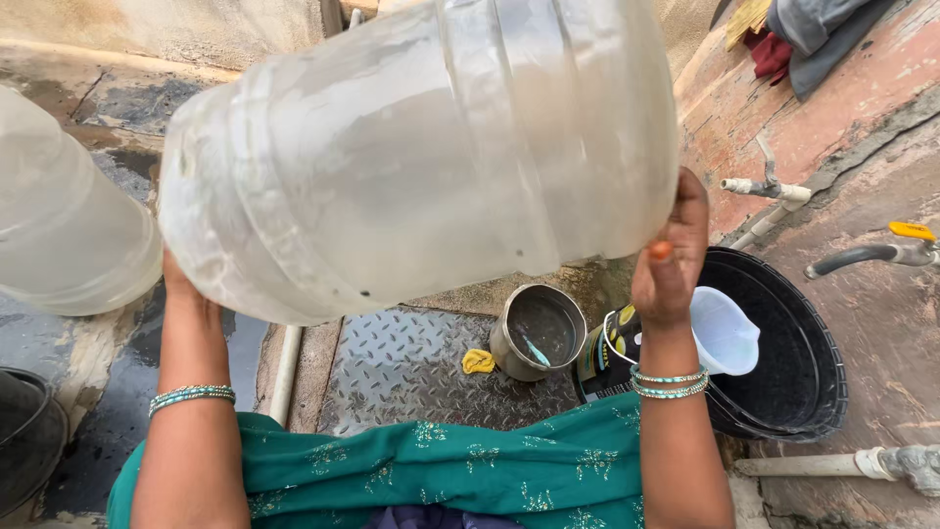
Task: The person is cleaning a large transparent plastic water dispenser. They repeatedly fill the dispenser with water using a white plastic jug, shake it vigorously to dislodge debris, and pour the water out into a metal pot. This cycle is performed multiple times to clean the interior of the dispenser.
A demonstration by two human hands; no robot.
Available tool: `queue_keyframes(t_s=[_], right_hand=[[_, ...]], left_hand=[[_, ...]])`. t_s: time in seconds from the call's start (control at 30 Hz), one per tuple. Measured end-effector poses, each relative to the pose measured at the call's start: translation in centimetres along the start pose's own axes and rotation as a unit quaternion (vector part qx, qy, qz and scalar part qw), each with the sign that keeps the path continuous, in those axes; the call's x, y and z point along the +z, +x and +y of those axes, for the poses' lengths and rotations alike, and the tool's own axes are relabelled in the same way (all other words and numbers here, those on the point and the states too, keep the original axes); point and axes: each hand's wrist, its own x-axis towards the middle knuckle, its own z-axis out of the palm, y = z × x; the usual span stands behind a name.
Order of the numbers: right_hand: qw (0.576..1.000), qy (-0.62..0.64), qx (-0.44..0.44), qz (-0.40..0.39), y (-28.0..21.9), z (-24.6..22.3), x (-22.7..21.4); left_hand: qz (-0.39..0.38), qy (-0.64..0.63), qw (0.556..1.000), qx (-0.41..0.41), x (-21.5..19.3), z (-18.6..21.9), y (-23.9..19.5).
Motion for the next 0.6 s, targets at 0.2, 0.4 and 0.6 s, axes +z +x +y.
queue_keyframes(t_s=[0.2, 0.4, 0.6], right_hand=[[0.988, 0.091, 0.073, 0.097, 0.1, 4.8, -0.9], [0.975, 0.029, 0.165, 0.147, -1.2, 9.1, -4.9], [0.801, -0.318, 0.507, -0.027, -3.2, 10.9, -7.5]], left_hand=[[-0.007, 0.019, 0.99, 0.139, 0.6, 1.7, -0.2], [0.115, 0.185, 0.975, -0.037, -0.6, -0.1, 0.8], [0.175, 0.419, 0.809, -0.373, -1.6, -1.3, 0.2]])
